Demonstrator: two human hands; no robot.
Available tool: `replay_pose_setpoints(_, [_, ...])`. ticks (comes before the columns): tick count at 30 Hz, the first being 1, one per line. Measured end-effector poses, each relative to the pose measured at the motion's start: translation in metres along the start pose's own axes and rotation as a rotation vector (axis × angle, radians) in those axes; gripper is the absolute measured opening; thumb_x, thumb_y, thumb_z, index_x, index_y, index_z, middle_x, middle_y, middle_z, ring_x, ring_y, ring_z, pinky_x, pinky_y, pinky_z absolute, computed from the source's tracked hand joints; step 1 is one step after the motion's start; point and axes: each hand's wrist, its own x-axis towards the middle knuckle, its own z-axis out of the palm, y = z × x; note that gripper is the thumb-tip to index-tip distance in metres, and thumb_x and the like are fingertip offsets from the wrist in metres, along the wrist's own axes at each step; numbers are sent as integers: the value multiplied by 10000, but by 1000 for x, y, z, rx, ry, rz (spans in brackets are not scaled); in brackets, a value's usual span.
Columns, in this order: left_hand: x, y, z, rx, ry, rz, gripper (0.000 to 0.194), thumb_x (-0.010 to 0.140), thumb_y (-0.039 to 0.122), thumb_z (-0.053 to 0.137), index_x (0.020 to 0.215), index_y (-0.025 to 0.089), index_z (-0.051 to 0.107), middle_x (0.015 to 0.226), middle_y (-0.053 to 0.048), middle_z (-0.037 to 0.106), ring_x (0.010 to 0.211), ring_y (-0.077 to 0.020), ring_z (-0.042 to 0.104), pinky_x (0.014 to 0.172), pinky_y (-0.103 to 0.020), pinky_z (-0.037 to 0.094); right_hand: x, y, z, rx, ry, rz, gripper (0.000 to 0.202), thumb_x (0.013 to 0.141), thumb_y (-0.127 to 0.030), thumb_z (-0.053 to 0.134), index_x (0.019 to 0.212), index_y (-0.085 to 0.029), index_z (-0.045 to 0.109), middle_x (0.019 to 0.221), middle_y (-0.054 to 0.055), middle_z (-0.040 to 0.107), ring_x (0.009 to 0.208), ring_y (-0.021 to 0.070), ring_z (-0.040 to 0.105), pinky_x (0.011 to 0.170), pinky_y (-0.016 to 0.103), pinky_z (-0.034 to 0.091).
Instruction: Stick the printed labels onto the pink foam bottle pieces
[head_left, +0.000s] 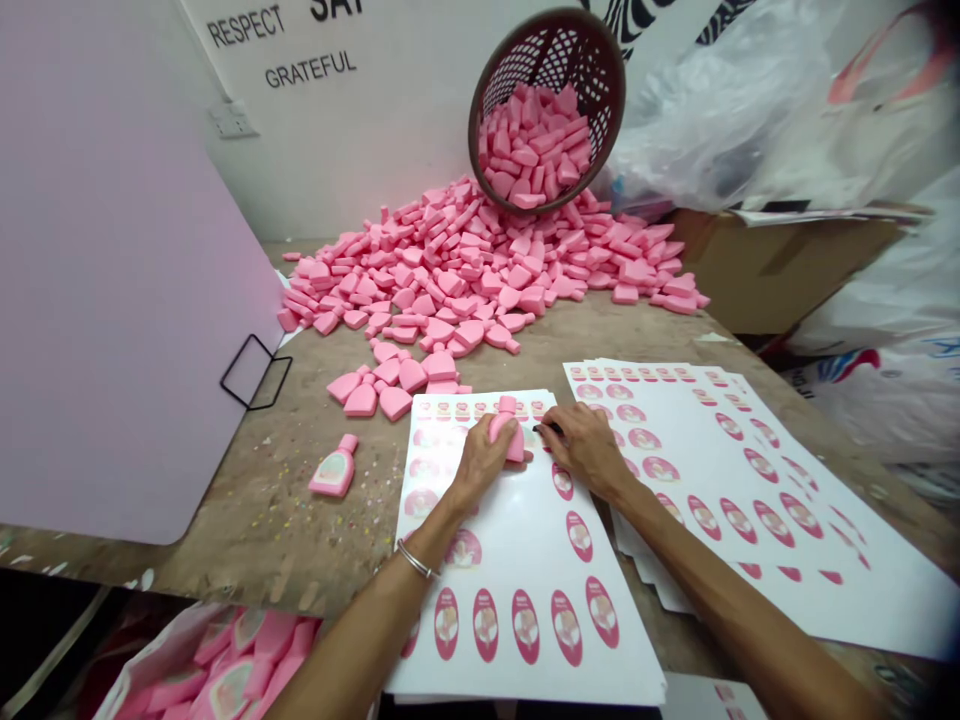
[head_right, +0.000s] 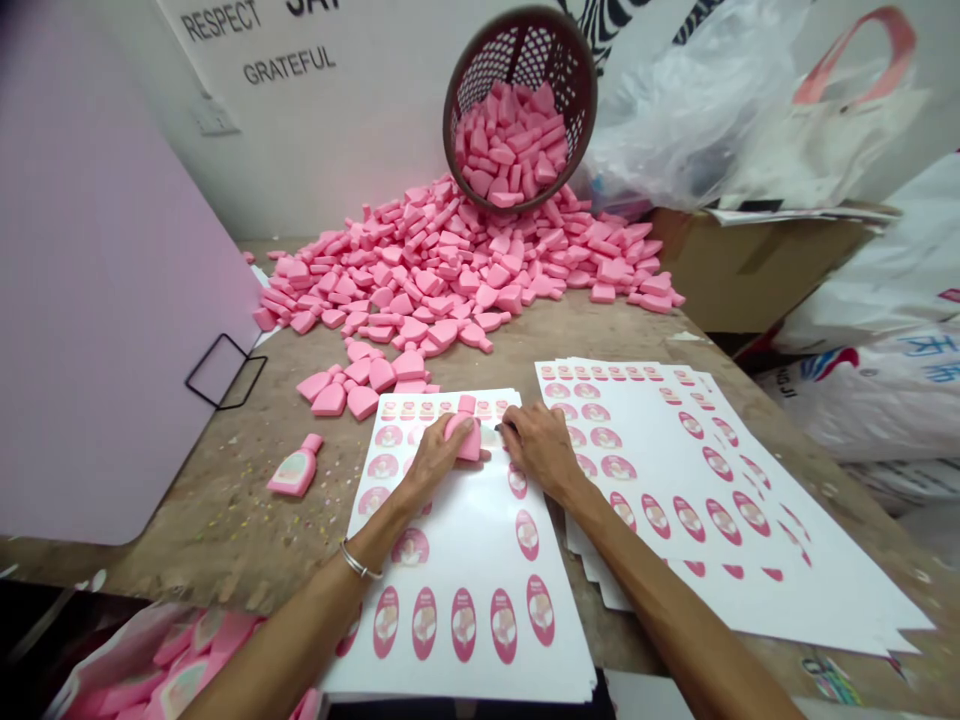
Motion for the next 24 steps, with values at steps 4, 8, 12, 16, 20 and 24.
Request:
replay_pose_setpoints(4, [1,-2,1,13,1,5,403,810,511,598,949,143,508,839,-32,559,572,-150,672,509,-258,569,1,3,3,107,-10,68,134,853,-265,514,753,-214,587,717,19,657,739,191,531,729,320,316])
replay_pose_setpoints(8, [-1,0,1,21,6,12,408,809,521,595,945,145,519,827,-32,567,559,-140,660,507,-254,568,2,2,7,103,13,110,149,815,-351,573,765,-212,584,750,32,663,733,201,544,715,320,340])
replay_pose_setpoints(12, [-3,1,1,12,28,23,404,800,524,607,925,147,533,811,-26,560,536,-126,634,484,-252,557,-1,-7,7,-15,91,14,155,837,-342,562,795,-199,604,775,67,677,783,230,542,762,362,334])
replay_pose_setpoints(16, [-2,-1,0,-30,49,35,430,775,544,629,934,155,542,814,-19,552,564,-120,624,483,-238,551,-5,-13,5,22,168,-4,170,826,-356,581,775,-197,608,747,72,671,768,231,541,770,375,353])
replay_pose_setpoints(20, [0,-3,-2,-104,53,27,483,777,577,612,987,151,527,751,-10,557,556,-138,632,489,-257,552,-3,-12,-9,396,254,336,239,760,-425,652,722,-204,569,693,22,610,668,177,530,669,316,411])
replay_pose_setpoints(24, [-8,5,-4,-200,48,26,510,836,615,496,955,122,555,764,-51,598,649,-170,657,543,-282,570,-1,-21,-33,758,273,488,293,760,-468,658,727,-185,593,672,-11,571,625,129,512,594,263,411])
